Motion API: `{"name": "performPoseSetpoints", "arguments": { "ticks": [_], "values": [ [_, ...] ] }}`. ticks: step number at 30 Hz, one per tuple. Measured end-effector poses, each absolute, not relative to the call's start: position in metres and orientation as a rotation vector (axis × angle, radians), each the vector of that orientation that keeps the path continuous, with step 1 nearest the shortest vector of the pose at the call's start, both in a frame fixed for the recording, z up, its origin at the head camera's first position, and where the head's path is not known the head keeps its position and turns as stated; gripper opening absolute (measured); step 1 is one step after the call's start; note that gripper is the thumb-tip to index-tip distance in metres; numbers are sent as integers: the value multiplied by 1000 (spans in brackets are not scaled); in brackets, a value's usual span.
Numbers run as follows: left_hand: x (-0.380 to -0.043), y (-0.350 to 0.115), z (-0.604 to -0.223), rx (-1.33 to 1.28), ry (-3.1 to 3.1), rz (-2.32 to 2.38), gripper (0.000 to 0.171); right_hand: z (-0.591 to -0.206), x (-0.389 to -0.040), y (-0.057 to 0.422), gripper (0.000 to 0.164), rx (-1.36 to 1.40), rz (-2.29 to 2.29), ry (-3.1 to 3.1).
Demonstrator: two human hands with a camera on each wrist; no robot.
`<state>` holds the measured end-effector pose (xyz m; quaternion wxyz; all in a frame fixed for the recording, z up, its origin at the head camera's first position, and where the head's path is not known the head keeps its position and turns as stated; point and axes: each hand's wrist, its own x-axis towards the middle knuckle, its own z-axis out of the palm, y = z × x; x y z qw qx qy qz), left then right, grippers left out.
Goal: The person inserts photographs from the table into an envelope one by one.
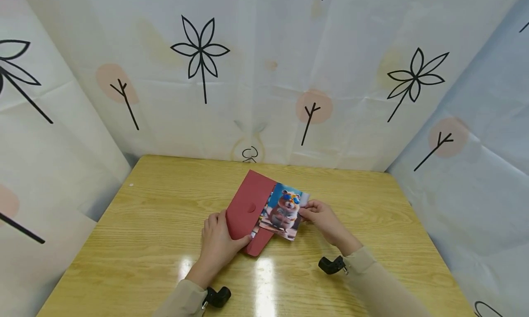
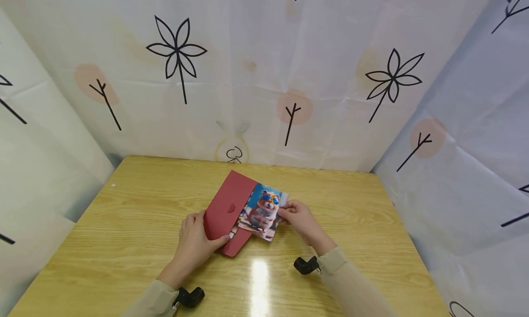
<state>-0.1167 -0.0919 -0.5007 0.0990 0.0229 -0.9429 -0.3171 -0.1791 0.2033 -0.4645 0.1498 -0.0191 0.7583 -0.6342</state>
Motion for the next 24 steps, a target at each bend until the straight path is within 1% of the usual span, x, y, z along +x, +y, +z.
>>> {"name": "performPoseSetpoints", "arguments": {
  "ticks": [4,12,24],
  "values": [
    [-117,-91,-501,61,-2790,-939,103,-469,-179,201,21,-36,-1855,2131],
    [-117,-91,-501,72,-2795,-943,104,-469,-175,193,30,6,-1897,2125],
    [-115,-92,-502,76,-2776,-941,103,-465,-169,178,28,9,-1908,2096]
  ]
}}
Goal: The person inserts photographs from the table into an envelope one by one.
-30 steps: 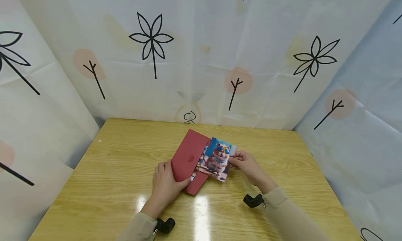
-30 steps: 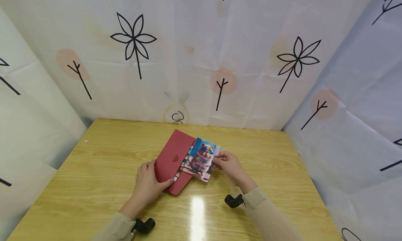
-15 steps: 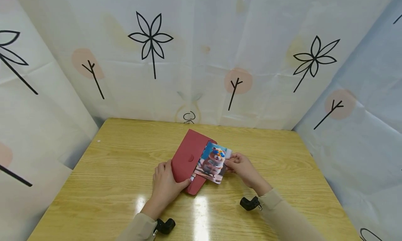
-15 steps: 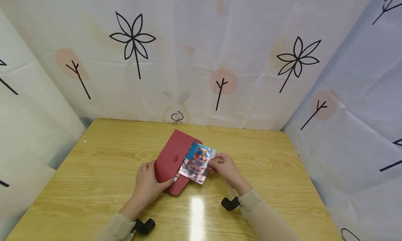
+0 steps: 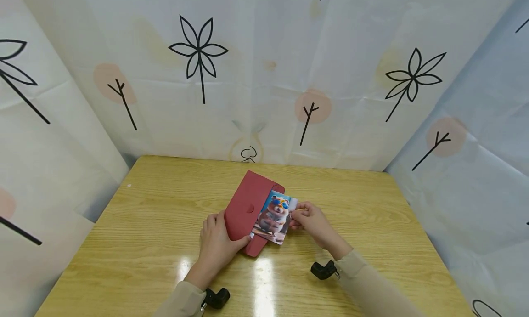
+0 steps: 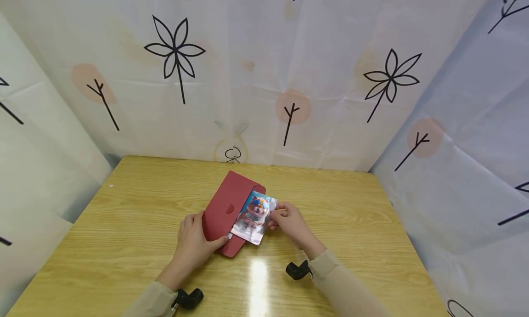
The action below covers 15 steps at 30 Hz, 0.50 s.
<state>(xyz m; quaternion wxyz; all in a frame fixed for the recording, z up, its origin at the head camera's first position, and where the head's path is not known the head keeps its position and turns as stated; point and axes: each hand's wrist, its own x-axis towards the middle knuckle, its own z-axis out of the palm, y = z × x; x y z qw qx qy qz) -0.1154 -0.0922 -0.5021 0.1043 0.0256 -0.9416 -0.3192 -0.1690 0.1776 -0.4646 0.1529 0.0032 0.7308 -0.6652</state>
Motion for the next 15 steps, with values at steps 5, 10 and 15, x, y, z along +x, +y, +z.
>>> {"name": "performPoseSetpoints", "arguments": {
  "ticks": [5,10,15],
  "values": [
    [-115,-92,-503,70,-2768,-935,103,-465,-168,166,28,-39,-1909,2111],
    [-114,-92,-503,56,-2767,-939,103,-469,-168,151,32,-23,-1977,2114],
    [-114,-91,-501,48,-2761,-950,104,-469,-167,138,34,6,-2034,2174]
  ]
}}
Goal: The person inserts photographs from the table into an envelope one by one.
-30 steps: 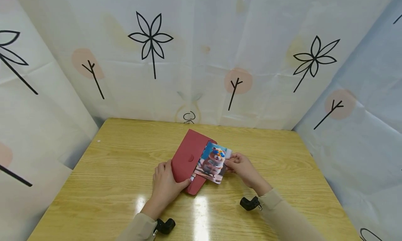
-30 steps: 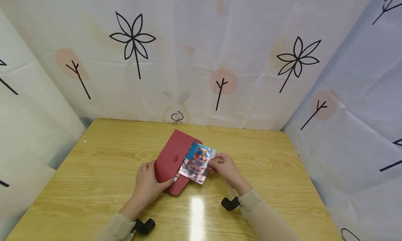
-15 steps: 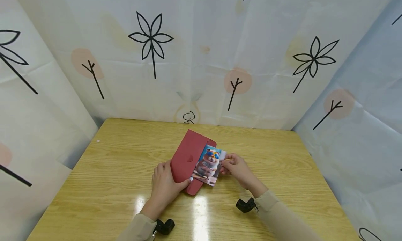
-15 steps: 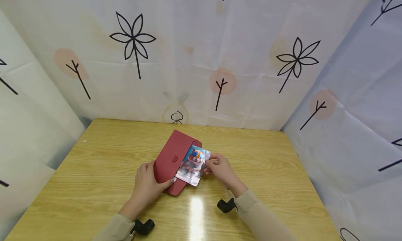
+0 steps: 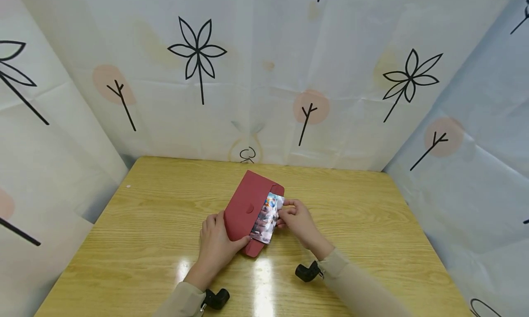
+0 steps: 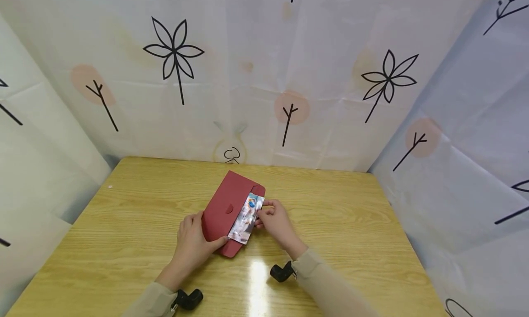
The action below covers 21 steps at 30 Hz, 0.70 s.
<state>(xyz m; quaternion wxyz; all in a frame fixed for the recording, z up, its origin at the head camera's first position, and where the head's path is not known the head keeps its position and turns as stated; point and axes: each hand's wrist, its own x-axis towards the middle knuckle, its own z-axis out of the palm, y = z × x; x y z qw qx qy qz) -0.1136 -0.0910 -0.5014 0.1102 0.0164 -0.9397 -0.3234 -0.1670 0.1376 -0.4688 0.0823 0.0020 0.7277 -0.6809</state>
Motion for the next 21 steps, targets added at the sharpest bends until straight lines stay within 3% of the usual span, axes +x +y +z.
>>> {"name": "performPoseSetpoints", "arguments": {
  "ticks": [21],
  "values": [
    [-112,-86,-500,29,-2756,-923,103,-464,-164,114,39,16,-2012,2133]
  ]
}}
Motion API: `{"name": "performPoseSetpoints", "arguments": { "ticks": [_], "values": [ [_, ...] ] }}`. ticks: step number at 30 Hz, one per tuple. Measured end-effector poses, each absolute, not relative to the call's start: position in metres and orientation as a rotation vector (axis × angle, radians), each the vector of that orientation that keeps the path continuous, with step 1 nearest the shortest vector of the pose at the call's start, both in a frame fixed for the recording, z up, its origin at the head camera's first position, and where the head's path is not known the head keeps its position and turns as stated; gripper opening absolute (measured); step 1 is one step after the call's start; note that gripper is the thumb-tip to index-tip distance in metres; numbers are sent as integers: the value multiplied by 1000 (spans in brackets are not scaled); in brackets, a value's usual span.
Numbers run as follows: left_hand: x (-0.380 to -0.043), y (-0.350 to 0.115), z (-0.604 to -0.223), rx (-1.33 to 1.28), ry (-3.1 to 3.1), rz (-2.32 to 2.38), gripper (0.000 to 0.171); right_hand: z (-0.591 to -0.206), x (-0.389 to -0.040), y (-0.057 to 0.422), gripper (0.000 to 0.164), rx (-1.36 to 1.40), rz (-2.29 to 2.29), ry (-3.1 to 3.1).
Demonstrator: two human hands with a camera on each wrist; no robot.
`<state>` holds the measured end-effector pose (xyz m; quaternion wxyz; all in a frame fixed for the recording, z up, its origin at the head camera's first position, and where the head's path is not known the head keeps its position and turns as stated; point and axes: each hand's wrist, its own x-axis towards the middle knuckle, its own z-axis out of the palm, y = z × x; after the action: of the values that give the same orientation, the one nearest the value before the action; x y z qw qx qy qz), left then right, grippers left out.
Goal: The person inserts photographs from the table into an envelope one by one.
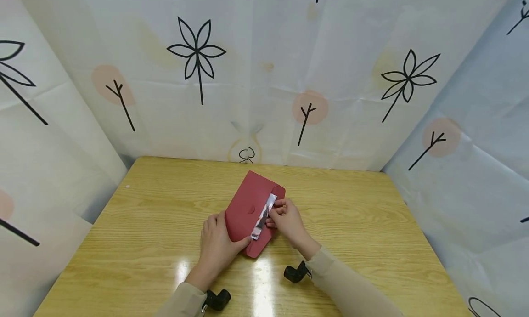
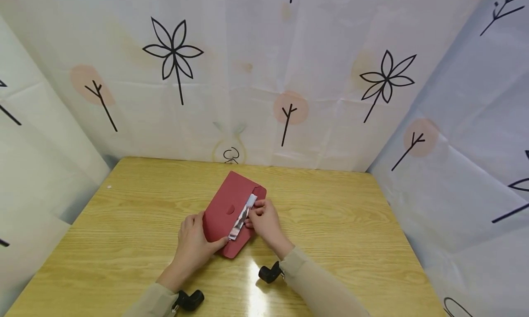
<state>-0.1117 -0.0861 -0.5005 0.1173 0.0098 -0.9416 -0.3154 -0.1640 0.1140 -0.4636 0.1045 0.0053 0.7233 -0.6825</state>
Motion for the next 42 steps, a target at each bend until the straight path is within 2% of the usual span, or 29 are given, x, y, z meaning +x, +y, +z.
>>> {"name": "performPoseSetpoints", "arguments": {
  "ticks": [34,42],
  "values": [
    [-116,-81,-497,54,-2766,-901,104,-458,-150,108,46,-12,-1913,2061],
    [-116,-87,-497,39,-2795,-858,105,-459,-148,122,51,-142,-1665,2491]
  ]
}}
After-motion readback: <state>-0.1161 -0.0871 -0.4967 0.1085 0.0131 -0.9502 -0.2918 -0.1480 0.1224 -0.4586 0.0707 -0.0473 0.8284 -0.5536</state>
